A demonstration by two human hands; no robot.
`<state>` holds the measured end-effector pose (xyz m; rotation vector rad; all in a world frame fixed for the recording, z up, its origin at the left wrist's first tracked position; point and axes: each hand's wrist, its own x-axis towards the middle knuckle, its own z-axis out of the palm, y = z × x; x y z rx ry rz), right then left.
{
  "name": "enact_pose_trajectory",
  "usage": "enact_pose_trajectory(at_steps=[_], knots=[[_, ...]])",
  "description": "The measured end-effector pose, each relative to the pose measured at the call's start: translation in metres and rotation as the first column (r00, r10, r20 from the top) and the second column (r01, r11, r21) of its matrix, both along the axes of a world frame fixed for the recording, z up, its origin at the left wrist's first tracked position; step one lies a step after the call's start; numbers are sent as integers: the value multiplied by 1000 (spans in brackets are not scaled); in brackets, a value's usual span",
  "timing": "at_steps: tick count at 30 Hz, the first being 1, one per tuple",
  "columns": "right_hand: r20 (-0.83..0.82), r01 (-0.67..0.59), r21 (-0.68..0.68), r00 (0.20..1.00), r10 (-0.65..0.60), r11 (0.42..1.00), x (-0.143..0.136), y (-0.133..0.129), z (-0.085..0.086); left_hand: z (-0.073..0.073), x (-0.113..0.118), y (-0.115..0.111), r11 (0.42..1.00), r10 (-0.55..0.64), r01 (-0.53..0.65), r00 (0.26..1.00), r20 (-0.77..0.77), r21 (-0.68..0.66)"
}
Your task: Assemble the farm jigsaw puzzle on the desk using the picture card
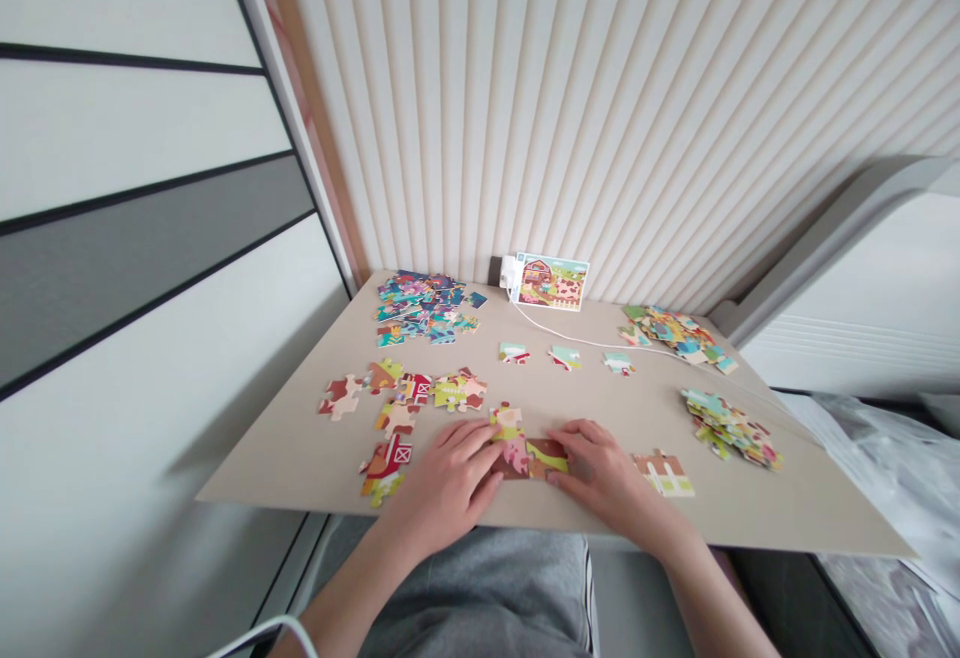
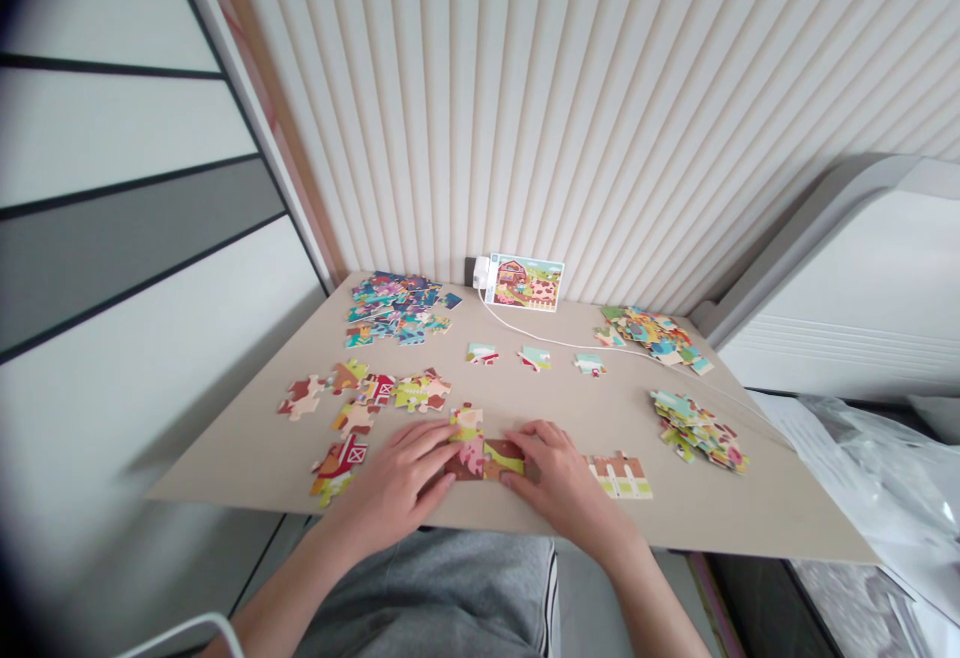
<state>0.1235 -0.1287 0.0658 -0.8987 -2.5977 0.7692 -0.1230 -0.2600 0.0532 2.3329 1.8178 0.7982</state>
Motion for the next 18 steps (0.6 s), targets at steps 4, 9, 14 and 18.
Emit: enact_pose_trajectory(at_steps=[4,9,14,18], knots=[[-29,34,18,999,-33,999,0,-3,2,2,1,-1,1000,6,-6,1000,2,-4],[-103,19,-5,994,-20,1000,-22,-15,9,4,2,-7,999,16,-17,1000,19,41],[-179,-158,-76,973,143,984,-60,-35,16,3,-4,-20,995,76,-78,996,37,63],[-259,-202,-55,949,181,978,-75,-38,10,1,-17,-35,987,156,-158,986,55,38]])
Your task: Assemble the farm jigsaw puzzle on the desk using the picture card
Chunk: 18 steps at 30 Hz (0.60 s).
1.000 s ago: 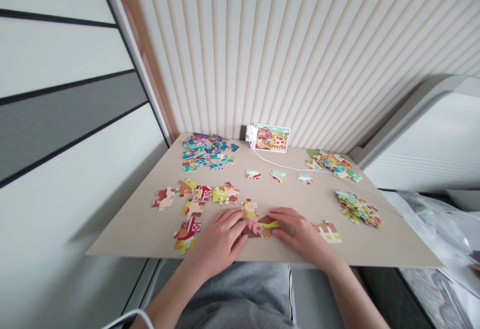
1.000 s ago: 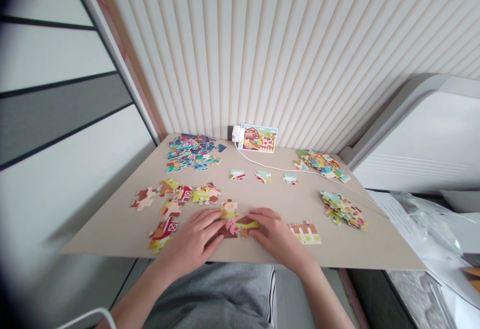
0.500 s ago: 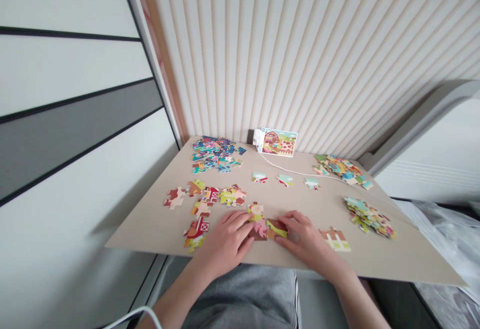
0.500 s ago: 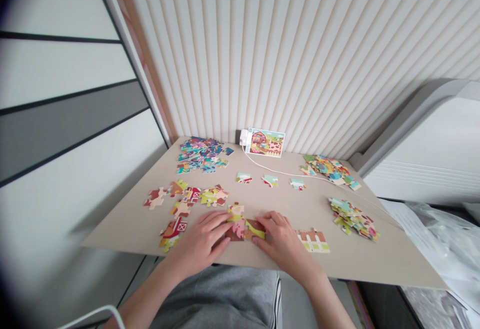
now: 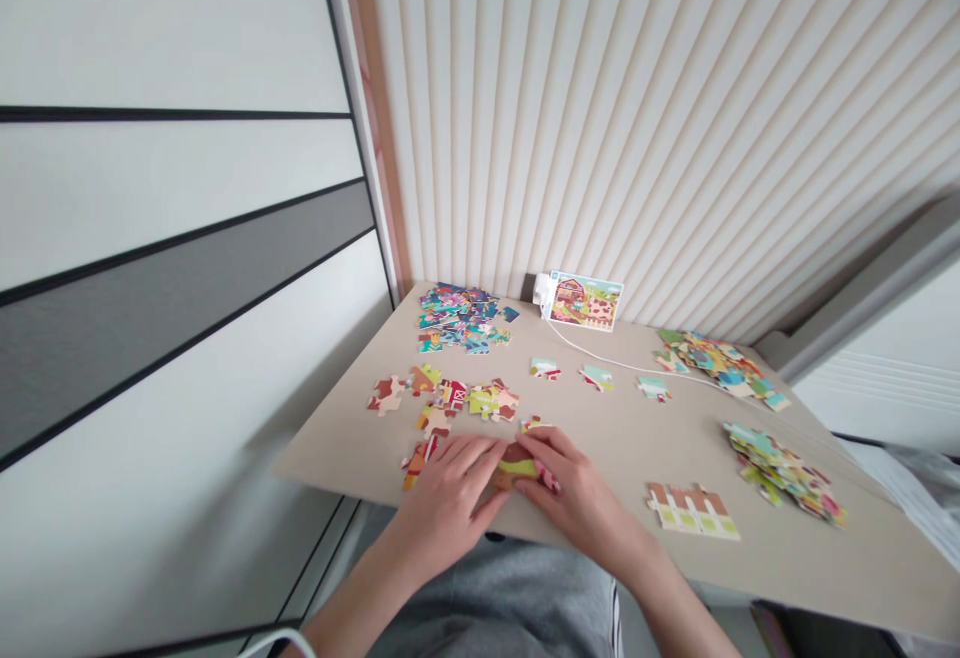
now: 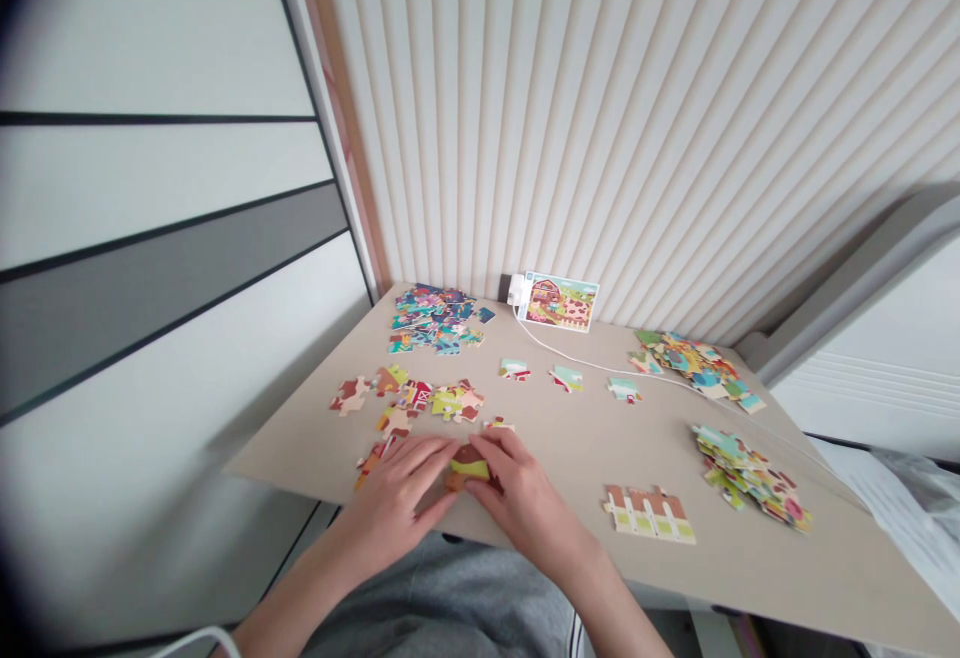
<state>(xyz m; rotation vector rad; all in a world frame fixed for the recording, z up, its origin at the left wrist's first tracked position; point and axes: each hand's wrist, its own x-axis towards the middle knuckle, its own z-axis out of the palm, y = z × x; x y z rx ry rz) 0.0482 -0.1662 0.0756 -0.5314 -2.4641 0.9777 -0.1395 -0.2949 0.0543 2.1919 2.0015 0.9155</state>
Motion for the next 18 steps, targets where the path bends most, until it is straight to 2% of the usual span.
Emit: enact_pose_trajectory(at_steps=[4,9,13,15,18], knots=[[-11,-19,-58,1000,18,998,-4,4,-5,-3,-7,-14,1000,-4,6,996,85,-20],[-28,29,-307,999,-39,951,-9,3,-3,-18,-1,-23,1000,7,-5,961,276,-8],[-38,-28,-420,999,14,907,-12,-2,5,-22,7,-20,1000,15,-9,883,469,-16],[-53,-59,-429,998,40,901,-12,-4,8,-17,10,-17,998,45,-18,827,560,-54],[-92,-35,-428,996,-5,903,-8,-7,6,-8,14,-13,994,86,-19,738,669,-107]])
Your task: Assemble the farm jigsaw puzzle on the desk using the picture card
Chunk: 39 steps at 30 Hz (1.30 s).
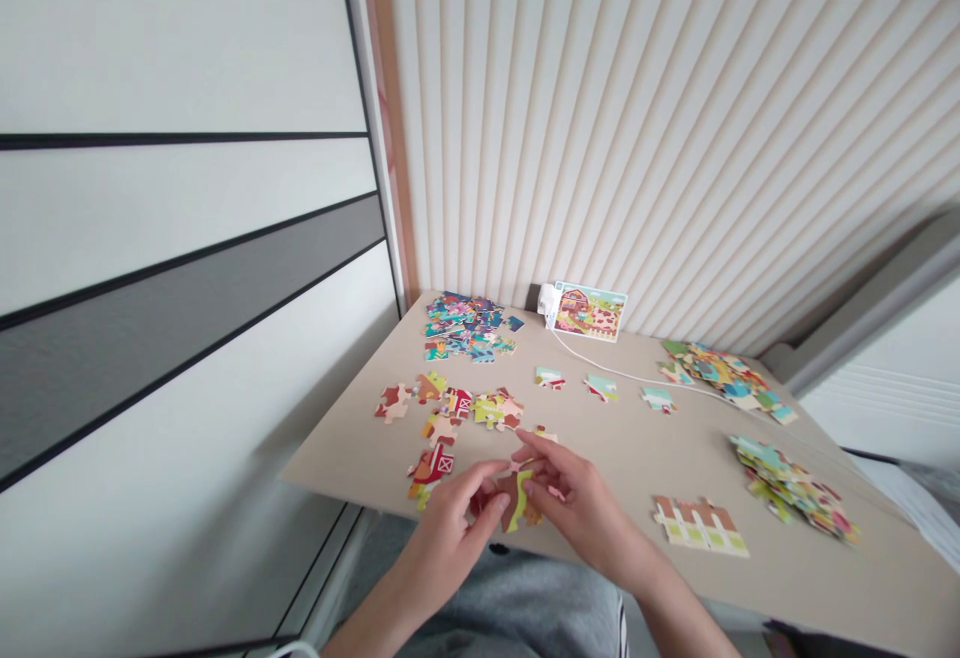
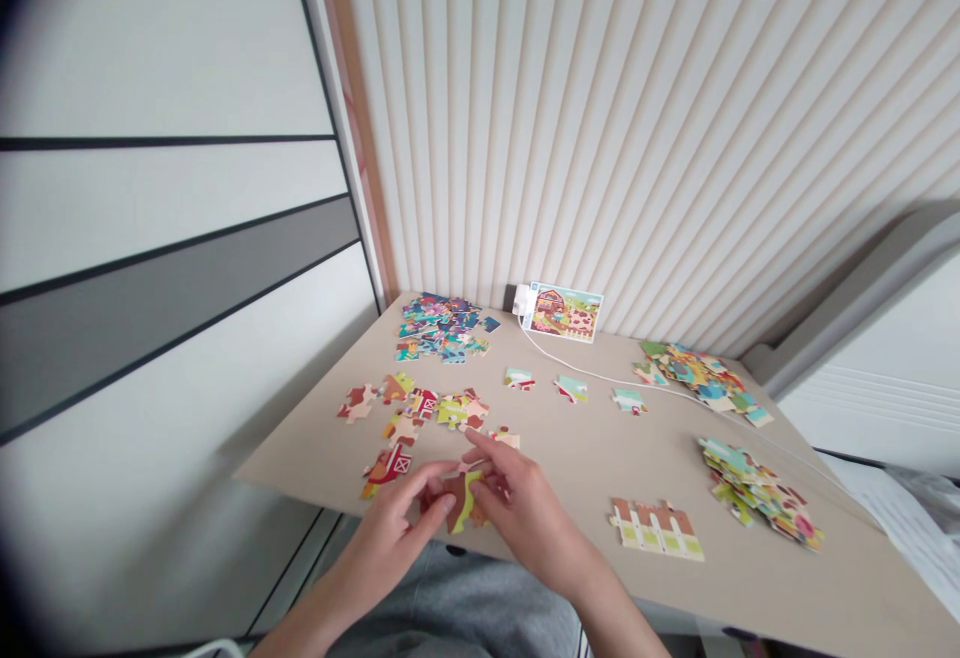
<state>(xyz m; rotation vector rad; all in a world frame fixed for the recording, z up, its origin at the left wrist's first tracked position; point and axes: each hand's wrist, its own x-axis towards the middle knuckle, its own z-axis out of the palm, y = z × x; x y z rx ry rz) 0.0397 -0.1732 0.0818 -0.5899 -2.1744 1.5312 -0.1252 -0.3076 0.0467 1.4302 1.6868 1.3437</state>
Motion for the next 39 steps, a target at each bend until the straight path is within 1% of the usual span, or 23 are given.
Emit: enact_pose_trajectory(at_steps=[3,6,8,9,11,12,14,15,16,18,19,21,23,26,32,35,39], knots=[[-22,79,-24,997,-80,997,9,-2,-5,4,4,4,1000,0,4,988,156,-21],[-6,126,-75,992,-127,989,20,-6,-9,1,11,9,1000,16,-13,938,345,-10],[6,151,-96,989,-151,984,27,-9,-10,-1,15,12,1000,3,1,910,414,-10],[9,170,-94,985,-170,981,30,-10,-11,-2,17,13,1000,-13,22,908,419,-16],[10,221,-53,975,-221,974,37,-11,-12,-4,20,15,997,-55,71,935,349,-34],[13,253,-23,968,-252,967,41,-10,-12,-4,20,16,996,-67,79,962,266,-34],[28,316,33,948,-317,948,49,-6,-13,-6,19,18,998,-63,63,998,9,14],[38,347,50,936,-349,937,54,-3,-14,-6,18,19,997,-44,52,989,-141,58],[46,381,62,922,-384,922,58,1,-15,-7,17,21,993,-18,49,959,-282,103],[66,434,83,896,-439,897,67,10,-16,-8,15,23,984,9,81,862,-506,157],[77,452,97,885,-460,887,72,15,-16,-8,14,24,981,5,109,809,-588,159],[108,470,132,868,-484,873,80,23,-17,-9,13,24,976,-19,166,719,-695,144],[134,479,170,854,-502,861,87,30,-17,-9,14,25,969,-32,203,665,-747,140],[173,478,204,841,-512,854,95,36,-18,-10,14,24,966,-37,218,640,-767,136],[232,444,228,840,-491,867,99,39,-24,-10,16,24,969,-17,198,657,-753,151],[248,430,268,834,-493,862,101,41,-27,-8,16,23,971,-9,183,672,-741,153],[295,402,347,811,-505,847,104,43,-26,-8,17,22,971,-6,178,682,-732,157]])
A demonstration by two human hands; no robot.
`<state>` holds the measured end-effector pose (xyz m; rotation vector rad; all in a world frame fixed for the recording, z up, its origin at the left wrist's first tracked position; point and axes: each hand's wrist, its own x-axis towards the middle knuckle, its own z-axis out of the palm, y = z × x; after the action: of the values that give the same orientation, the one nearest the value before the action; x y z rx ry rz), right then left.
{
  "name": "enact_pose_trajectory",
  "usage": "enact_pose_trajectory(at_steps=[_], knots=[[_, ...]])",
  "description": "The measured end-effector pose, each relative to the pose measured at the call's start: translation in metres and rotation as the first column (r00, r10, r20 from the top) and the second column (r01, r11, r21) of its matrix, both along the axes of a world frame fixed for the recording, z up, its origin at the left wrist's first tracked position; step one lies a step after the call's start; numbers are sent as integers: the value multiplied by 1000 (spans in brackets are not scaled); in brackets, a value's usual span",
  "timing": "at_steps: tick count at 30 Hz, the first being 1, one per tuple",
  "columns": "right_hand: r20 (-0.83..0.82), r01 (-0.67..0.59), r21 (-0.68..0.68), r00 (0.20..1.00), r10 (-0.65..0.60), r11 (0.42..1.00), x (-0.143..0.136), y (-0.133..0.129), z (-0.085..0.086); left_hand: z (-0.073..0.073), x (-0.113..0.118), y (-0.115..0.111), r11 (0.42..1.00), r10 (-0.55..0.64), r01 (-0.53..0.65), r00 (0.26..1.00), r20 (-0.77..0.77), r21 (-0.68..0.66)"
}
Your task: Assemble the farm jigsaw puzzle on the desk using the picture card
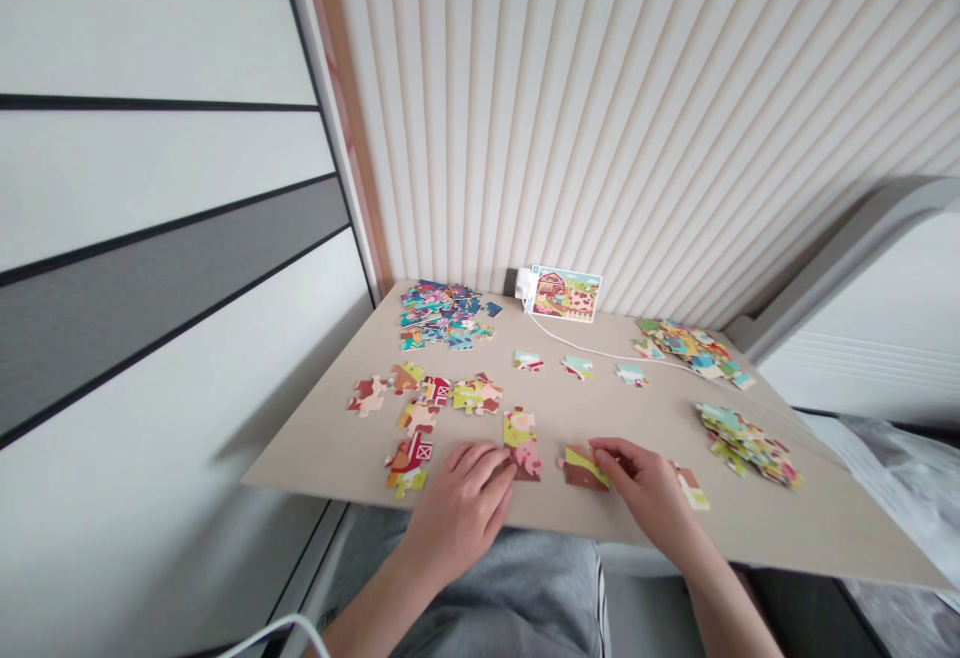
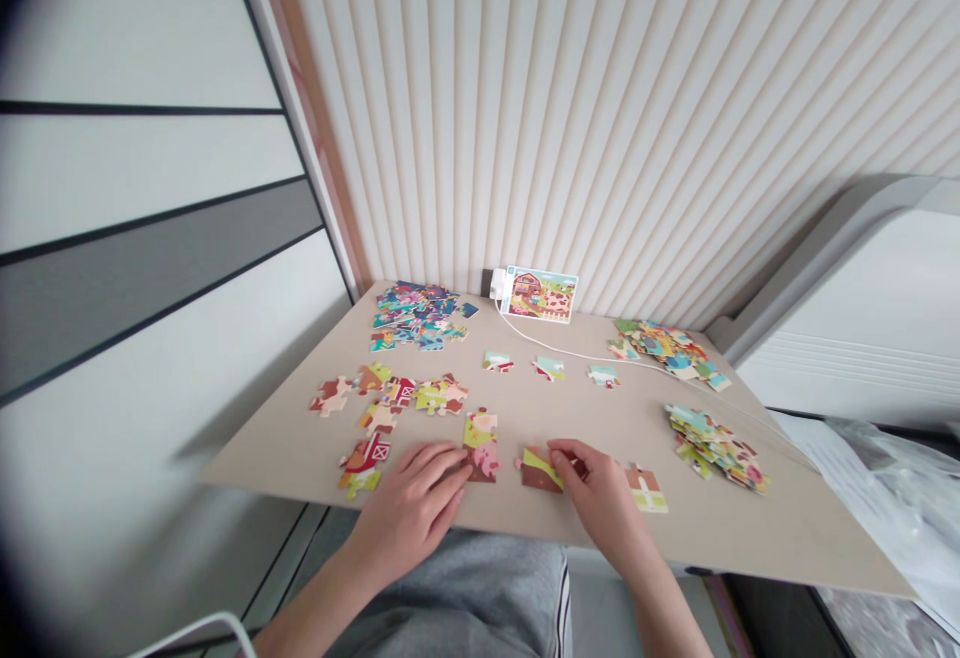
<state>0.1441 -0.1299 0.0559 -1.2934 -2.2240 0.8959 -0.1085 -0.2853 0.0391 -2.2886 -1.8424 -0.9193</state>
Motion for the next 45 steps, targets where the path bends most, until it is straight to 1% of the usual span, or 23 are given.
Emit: enact_pose_trajectory(at_steps=[3,5,8,10,14,18,21,23,26,27,29,31,33,35,37,39,42,45], knots=[[71,11,77,997,-17,997,4,1,0,0,1,0,1000,-12,12,1000,1,7],[109,12,165,994,-31,986,6,2,-4,-1,1,1,1000,-16,16,1000,3,9],[137,4,331,989,-52,944,7,3,-12,-2,1,1,1000,-16,16,1000,10,8],[139,-42,400,990,-16,916,6,3,-17,-3,1,1,1000,-17,17,1000,10,5],[198,-231,403,967,161,886,6,-1,-24,-2,1,0,1000,-13,13,1000,4,0],[243,-283,405,950,196,870,12,0,-28,-2,1,1,1000,-9,9,1000,7,3],[260,-292,415,946,196,861,16,1,-28,-1,2,0,1000,-14,14,1000,-11,-2],[251,-269,450,953,169,852,16,-2,-25,1,2,-2,999,-47,47,999,-27,1],[148,-189,521,980,129,832,12,-11,-18,9,-2,-9,992,-126,126,991,-51,1],[91,-149,539,989,119,829,11,-14,-17,12,-6,-13,992,-128,128,990,-54,3],[-28,-57,562,996,88,825,8,-19,-16,18,-18,-21,998,-56,57,997,-53,5],[-111,17,567,992,56,824,5,-21,-19,20,-37,-28,997,83,-83,995,-54,-1],[-138,35,557,989,51,830,2,-21,-23,20,-59,-34,977,211,-212,975,-73,-5],[-123,14,541,990,63,841,0,-20,-26,16,-79,-36,959,281,-283,955,-91,-14],[-88,-13,533,994,71,846,-2,-20,-29,12,-92,-32,952,304,-306,949,-84,-14],[-47,-36,536,996,72,843,-3,-20,-31,9,-96,-22,952,307,-307,951,-48,5],[1,-58,548,998,68,835,-5,-22,-31,10,-90,3,962,273,-273,962,-4,23],[14,-48,555,999,49,831,-6,-24,-30,17,-81,30,975,219,-220,975,-45,-21]])
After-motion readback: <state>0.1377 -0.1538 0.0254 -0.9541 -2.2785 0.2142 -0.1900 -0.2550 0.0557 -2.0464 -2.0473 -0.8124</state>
